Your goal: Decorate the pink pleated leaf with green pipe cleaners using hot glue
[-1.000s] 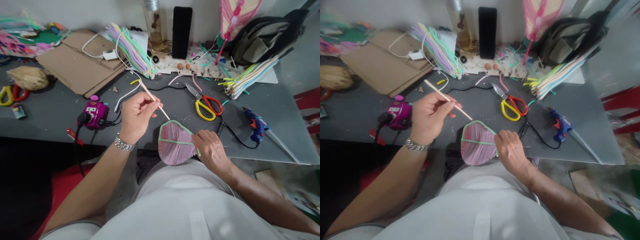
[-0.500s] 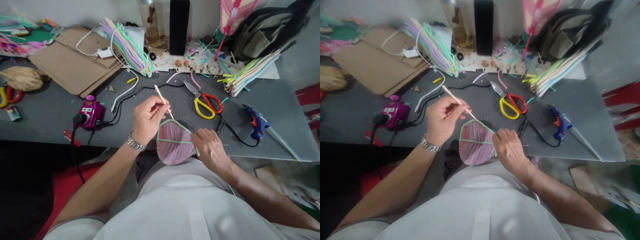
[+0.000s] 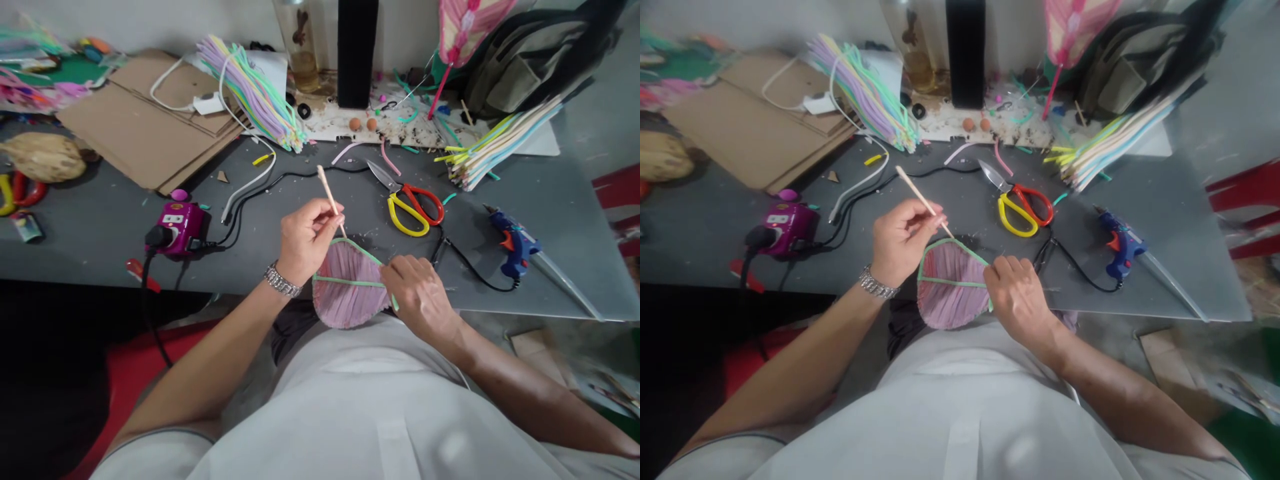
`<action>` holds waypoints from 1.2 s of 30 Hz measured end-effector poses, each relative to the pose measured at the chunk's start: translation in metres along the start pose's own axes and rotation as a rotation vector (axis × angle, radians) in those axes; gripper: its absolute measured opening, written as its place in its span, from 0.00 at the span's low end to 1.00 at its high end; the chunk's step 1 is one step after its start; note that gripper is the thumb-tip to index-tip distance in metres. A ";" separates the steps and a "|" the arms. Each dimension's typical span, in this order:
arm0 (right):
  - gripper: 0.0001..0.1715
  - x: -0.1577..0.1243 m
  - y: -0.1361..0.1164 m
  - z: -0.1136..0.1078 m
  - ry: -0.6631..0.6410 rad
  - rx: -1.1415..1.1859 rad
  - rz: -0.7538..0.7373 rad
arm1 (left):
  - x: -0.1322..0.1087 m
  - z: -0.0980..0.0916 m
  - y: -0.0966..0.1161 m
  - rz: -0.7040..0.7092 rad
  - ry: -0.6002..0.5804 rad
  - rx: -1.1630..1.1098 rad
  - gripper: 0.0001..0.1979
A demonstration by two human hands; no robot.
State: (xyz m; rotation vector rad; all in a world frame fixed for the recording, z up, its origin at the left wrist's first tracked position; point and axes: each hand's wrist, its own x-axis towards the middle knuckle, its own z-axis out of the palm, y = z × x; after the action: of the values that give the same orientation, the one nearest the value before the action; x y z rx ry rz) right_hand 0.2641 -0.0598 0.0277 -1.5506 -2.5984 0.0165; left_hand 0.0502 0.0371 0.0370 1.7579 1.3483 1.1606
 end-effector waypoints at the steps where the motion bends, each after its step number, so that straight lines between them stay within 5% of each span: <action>1: 0.12 0.000 0.000 0.000 0.005 -0.004 0.000 | 0.001 -0.004 0.002 -0.005 0.014 0.003 0.09; 4: 0.13 0.000 -0.001 0.001 0.014 -0.008 0.000 | 0.002 -0.020 0.009 0.060 0.001 0.134 0.13; 8: 0.13 0.000 0.000 0.002 0.004 0.007 -0.003 | -0.008 -0.032 0.010 0.132 -0.217 0.442 0.09; 14: 0.12 0.000 0.000 0.002 0.027 0.007 -0.010 | -0.038 -0.013 0.001 0.064 -0.347 0.643 0.05; 23: 0.12 0.001 -0.001 0.002 0.038 0.004 -0.013 | -0.055 0.009 0.010 0.169 -0.326 1.059 0.14; 36: 0.09 -0.002 -0.001 0.003 0.050 -0.014 -0.036 | -0.068 0.009 0.005 0.161 -0.349 0.883 0.16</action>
State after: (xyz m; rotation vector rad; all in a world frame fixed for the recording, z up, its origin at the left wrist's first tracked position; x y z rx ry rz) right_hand 0.2637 -0.0616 0.0251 -1.4887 -2.5925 -0.0430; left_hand 0.0546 -0.0291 0.0196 2.5580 1.6345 0.2607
